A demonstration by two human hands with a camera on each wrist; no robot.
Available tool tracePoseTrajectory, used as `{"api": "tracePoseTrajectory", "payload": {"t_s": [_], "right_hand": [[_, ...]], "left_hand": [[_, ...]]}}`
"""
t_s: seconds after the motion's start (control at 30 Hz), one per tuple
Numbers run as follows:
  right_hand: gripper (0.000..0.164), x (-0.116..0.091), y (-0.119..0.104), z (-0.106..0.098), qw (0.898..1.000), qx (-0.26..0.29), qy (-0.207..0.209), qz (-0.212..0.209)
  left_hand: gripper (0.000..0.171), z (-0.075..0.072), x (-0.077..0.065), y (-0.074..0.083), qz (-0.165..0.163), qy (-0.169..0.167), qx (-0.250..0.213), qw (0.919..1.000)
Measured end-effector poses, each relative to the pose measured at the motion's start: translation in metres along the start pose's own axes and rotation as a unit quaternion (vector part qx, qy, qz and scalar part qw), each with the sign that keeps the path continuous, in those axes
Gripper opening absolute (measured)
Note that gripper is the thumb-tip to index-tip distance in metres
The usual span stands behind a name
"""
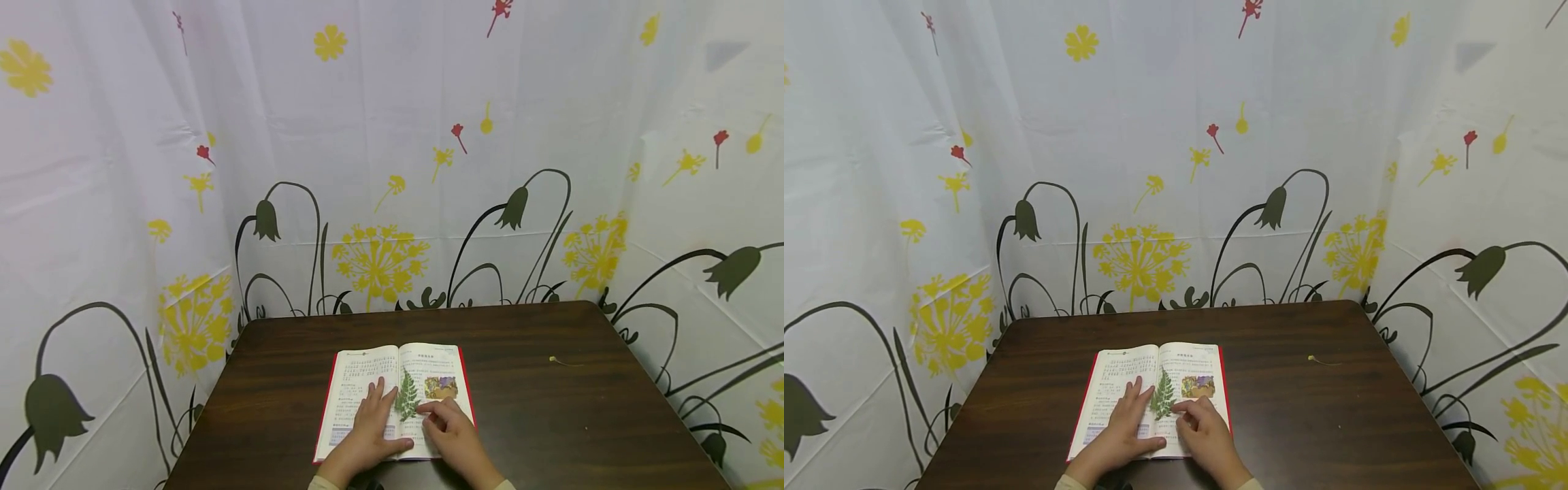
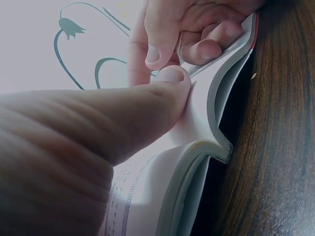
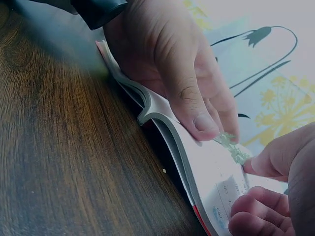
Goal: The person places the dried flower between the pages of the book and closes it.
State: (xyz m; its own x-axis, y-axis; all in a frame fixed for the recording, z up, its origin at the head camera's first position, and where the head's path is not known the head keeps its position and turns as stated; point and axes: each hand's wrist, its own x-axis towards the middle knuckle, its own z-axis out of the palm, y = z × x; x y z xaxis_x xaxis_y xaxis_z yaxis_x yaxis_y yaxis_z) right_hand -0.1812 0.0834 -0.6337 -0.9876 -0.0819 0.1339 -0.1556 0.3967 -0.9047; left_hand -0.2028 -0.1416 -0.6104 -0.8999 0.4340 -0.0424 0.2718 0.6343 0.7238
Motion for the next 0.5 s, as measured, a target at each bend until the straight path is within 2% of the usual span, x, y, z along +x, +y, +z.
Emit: {"api": "tracePoseTrajectory", "payload": {"t_s": [0.2, 0.37, 0.5], "right_hand": [[0.028, -0.0016, 0.0013, 0.0009, 1.0, -0.009, -0.002, -0.018], [0.028, -0.0014, -0.0004, 0.0006, 1.0, -0.015, -0.002, -0.015], [0.027, 0.0006, -0.0052, -0.0051, 0.999, -0.024, -0.02, -0.027]], "left_hand": [[0.114, 0.0013, 0.0004, -0.0013, -0.008, 0.008, -0.004, 0.9999], [0.093, 0.0015, -0.0005, -0.0028, 0.0, 0.008, -0.004, 1.0], [0.087, 0.0012, -0.0006, -0.0036, 0.013, 0.009, 0.002, 0.9999]]}}
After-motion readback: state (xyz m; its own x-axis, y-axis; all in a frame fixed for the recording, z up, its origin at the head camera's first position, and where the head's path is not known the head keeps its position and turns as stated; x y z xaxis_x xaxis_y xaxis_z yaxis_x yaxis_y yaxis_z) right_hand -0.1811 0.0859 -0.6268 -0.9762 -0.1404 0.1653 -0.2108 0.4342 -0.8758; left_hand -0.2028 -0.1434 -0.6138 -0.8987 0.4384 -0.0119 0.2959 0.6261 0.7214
